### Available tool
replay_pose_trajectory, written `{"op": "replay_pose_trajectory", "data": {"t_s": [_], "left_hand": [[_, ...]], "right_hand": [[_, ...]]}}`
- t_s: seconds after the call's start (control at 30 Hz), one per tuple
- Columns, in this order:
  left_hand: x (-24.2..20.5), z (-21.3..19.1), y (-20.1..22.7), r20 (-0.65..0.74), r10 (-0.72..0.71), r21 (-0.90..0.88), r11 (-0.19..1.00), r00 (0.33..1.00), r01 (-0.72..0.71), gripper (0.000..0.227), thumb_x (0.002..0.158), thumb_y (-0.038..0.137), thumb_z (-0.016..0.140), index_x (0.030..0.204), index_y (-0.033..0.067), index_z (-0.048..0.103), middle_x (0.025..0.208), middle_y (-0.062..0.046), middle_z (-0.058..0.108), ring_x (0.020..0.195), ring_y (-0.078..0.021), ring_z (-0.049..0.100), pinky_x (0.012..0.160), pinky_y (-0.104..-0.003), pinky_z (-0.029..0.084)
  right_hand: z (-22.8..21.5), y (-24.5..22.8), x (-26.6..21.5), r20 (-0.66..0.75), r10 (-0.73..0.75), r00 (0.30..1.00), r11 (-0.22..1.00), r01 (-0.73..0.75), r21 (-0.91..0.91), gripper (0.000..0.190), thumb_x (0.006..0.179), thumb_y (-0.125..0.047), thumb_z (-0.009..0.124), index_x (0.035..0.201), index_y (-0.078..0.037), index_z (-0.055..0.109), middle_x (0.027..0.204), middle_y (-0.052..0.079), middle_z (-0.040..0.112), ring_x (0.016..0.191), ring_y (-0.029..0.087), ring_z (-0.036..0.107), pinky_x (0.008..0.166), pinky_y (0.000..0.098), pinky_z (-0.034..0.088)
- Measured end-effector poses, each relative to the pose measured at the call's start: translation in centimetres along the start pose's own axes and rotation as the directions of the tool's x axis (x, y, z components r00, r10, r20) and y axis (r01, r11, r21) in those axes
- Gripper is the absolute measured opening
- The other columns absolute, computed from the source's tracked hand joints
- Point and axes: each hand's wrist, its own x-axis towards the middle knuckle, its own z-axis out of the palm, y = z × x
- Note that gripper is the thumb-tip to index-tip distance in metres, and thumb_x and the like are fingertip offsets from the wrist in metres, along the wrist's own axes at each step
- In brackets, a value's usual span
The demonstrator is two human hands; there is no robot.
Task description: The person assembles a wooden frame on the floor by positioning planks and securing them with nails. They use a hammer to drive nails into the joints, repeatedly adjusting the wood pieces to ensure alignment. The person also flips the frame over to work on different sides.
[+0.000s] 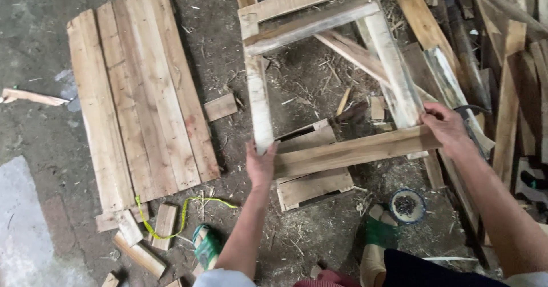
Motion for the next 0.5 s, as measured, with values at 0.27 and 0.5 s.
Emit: {"op": "replay_pose_trajectory", "data": {"t_s": [0.27,0.5], "left_hand": [[-0.5,5.8,-0.3,0.034,0.006,0.253,0.967,0.999,-0.015,0.068,0.095,0.051,0.058,0.145,0.0132,0.033,0.137,-0.013,0.061,0.104,-0.034,0.072,0.085,-0.047,0.062],[2.2,0.7,-1.8,0.475,-0.021,0.357,0.918,0.88,-0.17,0.042,0.107,0.045,0.031,0.142,0.0236,0.04,0.138,-0.026,0.056,0.125,-0.0474,0.055,0.104,-0.063,0.052]], "right_hand": [[-3.9,-2.4,-1.0,0.094,0.119,0.988,0.977,-0.1,-0.19,0.037,0.1,-0.02,0.064,0.137,-0.022,0.061,0.158,0.02,0.041,0.137,0.04,0.044,0.111,0.0593,0.038],[-3.6,2.2,-1.6,-0.017,-0.431,0.902,0.72,0.332,-0.609,0.022,0.111,-0.033,0.063,0.129,-0.022,0.068,0.118,0.017,0.067,0.107,0.037,0.06,0.086,0.0558,0.052]]}}
